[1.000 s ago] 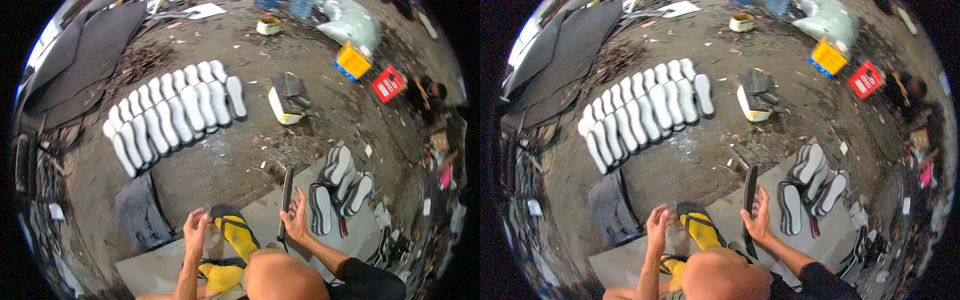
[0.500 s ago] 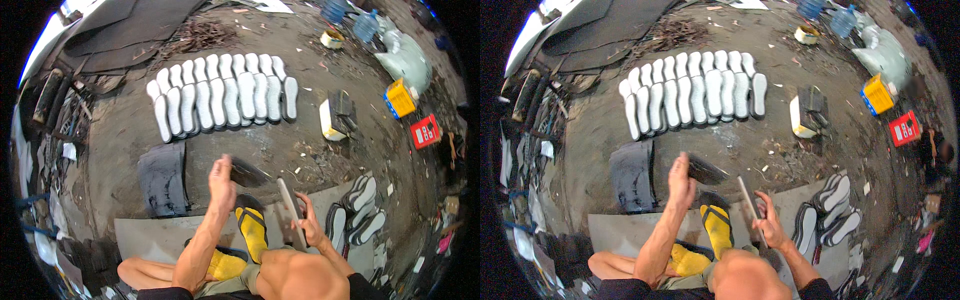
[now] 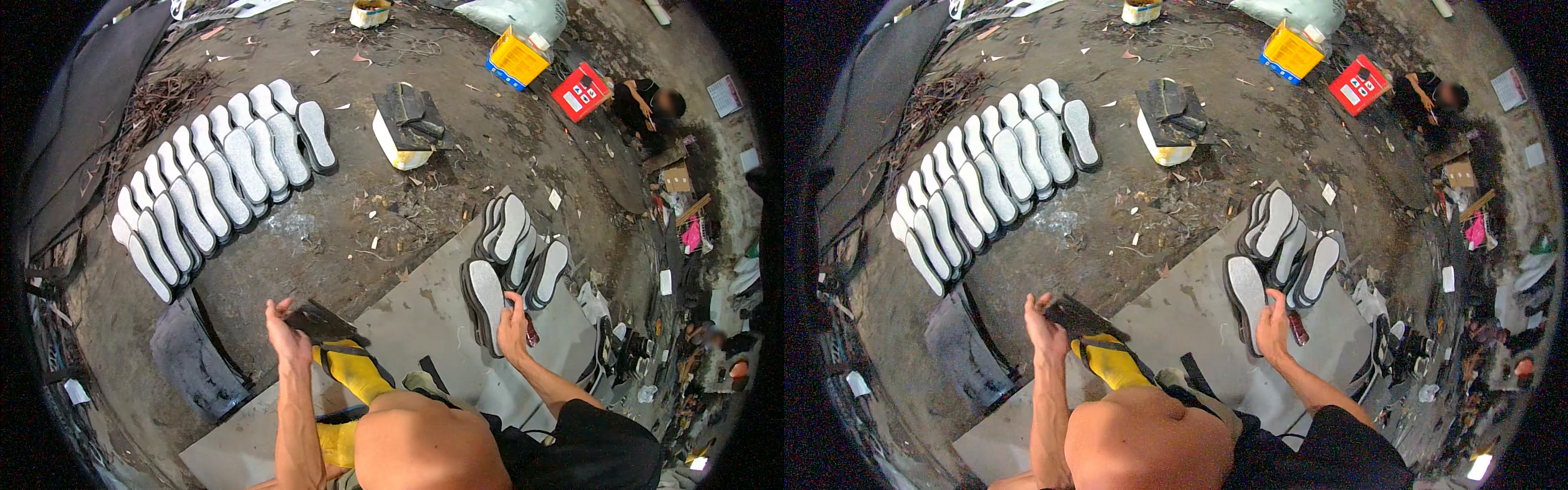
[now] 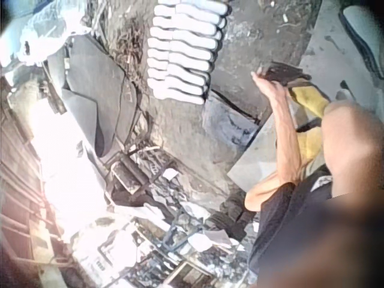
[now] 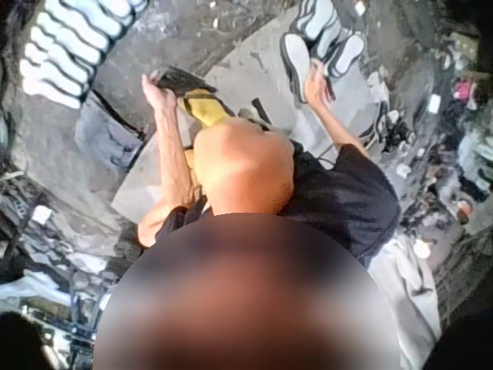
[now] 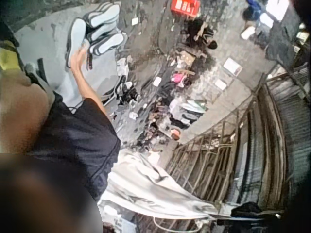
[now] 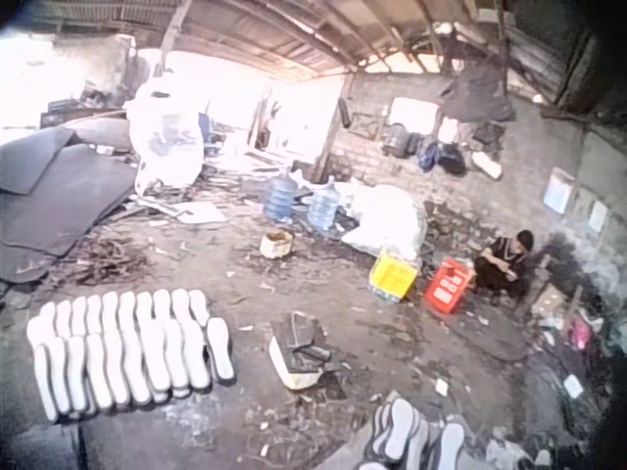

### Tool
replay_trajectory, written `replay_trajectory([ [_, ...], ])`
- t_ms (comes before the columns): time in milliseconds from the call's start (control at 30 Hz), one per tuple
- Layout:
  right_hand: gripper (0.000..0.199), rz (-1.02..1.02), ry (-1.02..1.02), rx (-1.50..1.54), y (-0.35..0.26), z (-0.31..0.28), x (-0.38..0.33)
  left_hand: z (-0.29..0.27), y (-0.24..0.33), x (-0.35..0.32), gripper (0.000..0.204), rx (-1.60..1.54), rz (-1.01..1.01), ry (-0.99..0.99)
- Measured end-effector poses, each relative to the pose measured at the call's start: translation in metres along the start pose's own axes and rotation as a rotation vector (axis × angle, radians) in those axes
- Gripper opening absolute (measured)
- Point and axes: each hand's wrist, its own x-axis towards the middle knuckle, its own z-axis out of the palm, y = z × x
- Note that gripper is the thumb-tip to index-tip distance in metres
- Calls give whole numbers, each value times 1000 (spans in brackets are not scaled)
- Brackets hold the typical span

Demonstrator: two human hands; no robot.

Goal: The person applies a dark adhesive to the bottom of a black insole using a brush, then places it on a stack of similar insoles. The person repeats this process for several insoles, arranging them in rows on the floor.

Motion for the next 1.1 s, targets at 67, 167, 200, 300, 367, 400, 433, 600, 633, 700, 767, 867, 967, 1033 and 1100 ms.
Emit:
replay_trajectory([
  [67,36,-86,62,-39,24,3,1,8,-12,-8,43,-32,-79,-43],
  [167,40,-211,153,-58,49,11,10,14,-9,-21,43,-47,-151,-96],
  [200,41,-276,212,-84,53,13,12,11,-1,-24,43,-48,-154,-129],
  [300,39,-335,246,-139,54,15,19,-1,21,-28,42,-85,-135,-138],
  [367,34,-358,166,-274,49,12,20,-13,32,-29,42,-128,-120,-69],
  [400,28,-397,78,-274,46,10,20,-18,34,-29,40,-150,-90,-51],
  [433,22,-487,73,-243,44,7,21,-22,34,-29,38,-195,-85,-39],
  [600,17,-456,109,-226,44,3,24,-36,31,-38,35,-267,-92,-15],
  [633,18,-391,133,-192,45,3,24,-37,31,-41,36,-287,-92,-44],
  [700,21,-393,138,-195,48,0,21,-37,32,-47,37,-318,-118,-9],
  [767,25,-420,181,-276,43,-2,17,-35,32,-52,41,-344,-104,-28],
  [867,27,-506,190,-311,18,-2,10,-29,29,-54,45,-382,-120,-20],
  [967,29,-728,-64,-130,-34,18,-5,-16,20,-53,43,-456,-79,-4],
  [1033,34,-603,-498,-86,-75,45,-23,1,9,-51,47,-482,-132,56],
  [1100,43,-545,-800,91,-117,85,-45,20,-5,-55,50,-489,-137,149],
])
